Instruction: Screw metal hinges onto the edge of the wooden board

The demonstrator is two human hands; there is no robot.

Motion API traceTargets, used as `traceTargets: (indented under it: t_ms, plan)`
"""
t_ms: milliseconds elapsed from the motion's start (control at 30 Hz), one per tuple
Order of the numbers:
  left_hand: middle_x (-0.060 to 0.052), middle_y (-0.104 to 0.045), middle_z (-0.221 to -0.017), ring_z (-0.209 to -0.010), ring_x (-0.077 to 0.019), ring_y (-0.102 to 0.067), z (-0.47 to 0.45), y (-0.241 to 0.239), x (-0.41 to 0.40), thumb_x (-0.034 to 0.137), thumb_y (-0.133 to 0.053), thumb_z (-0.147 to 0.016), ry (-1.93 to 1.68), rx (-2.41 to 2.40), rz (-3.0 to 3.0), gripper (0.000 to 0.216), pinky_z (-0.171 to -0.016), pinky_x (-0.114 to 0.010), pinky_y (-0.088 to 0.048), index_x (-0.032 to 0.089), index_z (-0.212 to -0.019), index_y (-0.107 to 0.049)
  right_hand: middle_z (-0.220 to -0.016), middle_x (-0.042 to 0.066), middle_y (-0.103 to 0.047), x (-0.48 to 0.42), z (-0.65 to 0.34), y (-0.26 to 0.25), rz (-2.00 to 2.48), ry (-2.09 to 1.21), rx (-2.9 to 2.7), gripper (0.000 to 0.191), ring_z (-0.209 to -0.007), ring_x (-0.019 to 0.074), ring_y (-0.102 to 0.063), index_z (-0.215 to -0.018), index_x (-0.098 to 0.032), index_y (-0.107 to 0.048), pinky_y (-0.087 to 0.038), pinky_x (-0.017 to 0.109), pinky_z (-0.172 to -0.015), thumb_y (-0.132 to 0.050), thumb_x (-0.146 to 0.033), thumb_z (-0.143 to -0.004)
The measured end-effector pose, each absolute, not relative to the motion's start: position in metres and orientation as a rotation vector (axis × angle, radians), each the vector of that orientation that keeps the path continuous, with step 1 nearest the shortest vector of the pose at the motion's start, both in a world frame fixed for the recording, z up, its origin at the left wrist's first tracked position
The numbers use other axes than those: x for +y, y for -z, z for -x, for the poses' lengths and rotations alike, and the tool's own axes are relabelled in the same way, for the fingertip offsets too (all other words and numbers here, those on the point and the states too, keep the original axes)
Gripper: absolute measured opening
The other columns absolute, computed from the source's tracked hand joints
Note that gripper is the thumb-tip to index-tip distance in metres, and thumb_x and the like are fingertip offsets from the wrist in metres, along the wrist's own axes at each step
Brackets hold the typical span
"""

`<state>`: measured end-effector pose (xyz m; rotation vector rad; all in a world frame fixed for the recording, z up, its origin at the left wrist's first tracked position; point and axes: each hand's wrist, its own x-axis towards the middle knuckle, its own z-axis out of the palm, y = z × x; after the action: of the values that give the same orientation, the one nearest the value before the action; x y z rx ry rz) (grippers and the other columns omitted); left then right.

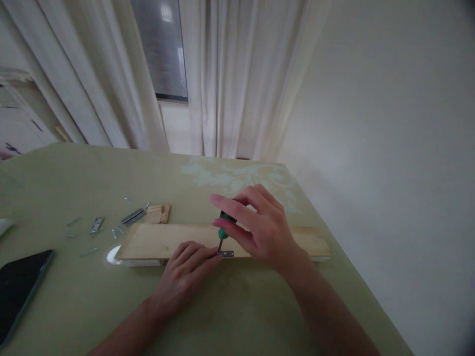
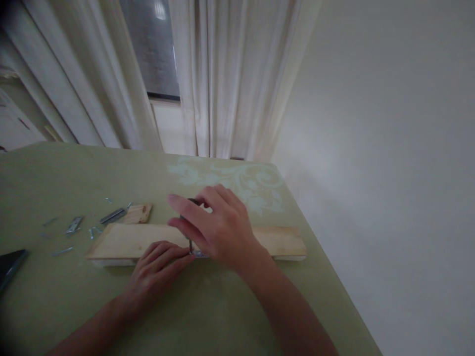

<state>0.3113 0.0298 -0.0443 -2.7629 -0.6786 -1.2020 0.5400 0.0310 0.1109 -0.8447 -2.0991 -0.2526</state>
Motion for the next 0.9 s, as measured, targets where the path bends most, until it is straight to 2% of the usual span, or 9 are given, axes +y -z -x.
traceTargets:
  t_ms: [100, 167, 267, 333, 400, 467, 633, 800, 900]
  plan:
    - [-0.01, -0.079, -0.116, -0.103, -0.0239, -0.065, -0.3113, 0.0424, 0.0295, 0.019, -0.045, -0.116, 1.186, -0.674, 2.751, 0.031, -0.097, -0.04, -0.045, 0.017, -0.123, -0.075, -0.085, 0.008, -0.07, 0.0312, -0.5369, -0.1078, 0.862, 0.524, -2.062, 0.037, -0.08, 0.0232, -0.062, -0.13, -0.014, -0.077, -0.054, 0.039, -0.075, -0.064, -0.041, -0.109]
    - [-0.01, -0.078, -0.116, -0.103, -0.0236, -0.065, -0.3111, 0.0418, 0.0294, 0.018, -0.044, -0.116, 1.193, -0.655, 2.743, 0.032, -0.097, -0.04, -0.045, 0.016, -0.12, -0.076, -0.107, 0.014, -0.076, 0.0282, -0.5372, -0.1108, 0.818, 0.363, -2.151, 0.04, -0.099, 0.027, -0.068, -0.141, -0.01, -0.07, -0.058, 0.045, -0.088, -0.054, -0.03, -0.11]
    - [-0.011, -0.077, -0.12, -0.105, -0.0232, -0.066, -0.3108, 0.0419, 0.0296, 0.015, -0.044, -0.115, 1.191, -0.635, 2.74, 0.032, -0.099, -0.04, -0.047, 0.015, -0.122, -0.075, -0.148, 0.017, -0.068, 0.0243, -0.5393, -0.1145, 0.744, 0.041, -2.219, 0.046, -0.133, 0.0259, -0.064, -0.15, -0.012, -0.062, -0.056, 0.045, -0.111, -0.044, -0.013, -0.107]
    - [-0.011, -0.077, -0.123, -0.106, -0.0234, -0.066, -0.3109, 0.042, 0.0297, 0.015, -0.045, -0.114, 1.175, -0.634, 2.734, 0.032, -0.1, -0.04, -0.047, 0.016, -0.126, -0.075, -0.14, 0.013, -0.072, 0.0238, -0.5387, -0.1126, 0.722, 0.0, -2.186, 0.038, -0.126, 0.022, -0.068, -0.144, -0.019, -0.066, -0.059, 0.039, -0.105, -0.05, -0.015, -0.109]
    - [-0.011, -0.077, -0.12, -0.107, -0.0241, -0.066, -0.3115, 0.042, 0.0296, 0.015, -0.046, -0.114, 1.176, -0.637, 2.717, 0.031, -0.099, -0.04, -0.047, 0.016, -0.124, -0.075, -0.109, 0.008, -0.076, 0.024, -0.5361, -0.1091, 0.733, 0.159, -2.103, 0.023, -0.099, 0.0205, -0.071, -0.129, -0.021, -0.074, -0.061, 0.035, -0.088, -0.065, -0.026, -0.108]
    - [-0.01, -0.078, -0.114, -0.105, -0.0242, -0.066, -0.312, 0.0419, 0.0293, 0.015, -0.045, -0.114, 1.205, -0.642, 2.682, 0.031, -0.098, -0.04, -0.047, 0.017, -0.121, -0.076, -0.094, 0.006, -0.072, 0.0236, -0.5333, -0.1077, 0.76, 0.334, -2.058, 0.024, -0.088, 0.0211, -0.068, -0.122, -0.02, -0.077, -0.061, 0.036, -0.082, -0.074, -0.035, -0.104]
    - [-0.012, -0.077, -0.113, -0.103, -0.0243, -0.065, -0.312, 0.0422, 0.0291, 0.015, -0.047, -0.114, 1.207, -0.632, 2.732, 0.029, -0.098, -0.041, -0.046, 0.015, -0.12, -0.076, -0.141, 0.013, -0.07, 0.0238, -0.5328, -0.1119, 0.709, -0.112, -2.241, 0.048, -0.126, 0.0212, -0.066, -0.16, -0.016, -0.052, -0.057, 0.038, -0.109, -0.05, -0.02, -0.111]
    - [-0.012, -0.076, -0.119, -0.107, -0.0241, -0.064, -0.3126, 0.0433, 0.0299, 0.015, -0.045, -0.115, 1.19, -0.639, 2.732, 0.031, -0.1, -0.041, -0.045, 0.015, -0.122, -0.075, -0.089, 0.007, -0.069, 0.0271, -0.5317, -0.1049, 0.836, 0.387, -2.096, 0.038, -0.084, 0.0221, -0.064, -0.134, -0.016, -0.075, -0.058, 0.037, -0.077, -0.07, -0.042, -0.106]
    - [-0.011, -0.077, -0.114, -0.105, -0.0236, -0.064, -0.3134, 0.0433, 0.0295, 0.016, -0.045, -0.115, 1.228, -0.645, 2.717, 0.03, -0.099, -0.04, -0.046, 0.016, -0.119, -0.075, -0.114, 0.015, -0.074, 0.0222, -0.5324, -0.1102, 0.853, 0.318, -2.156, 0.046, -0.104, 0.0278, -0.068, -0.147, -0.01, -0.065, -0.059, 0.044, -0.091, -0.059, -0.033, -0.108]
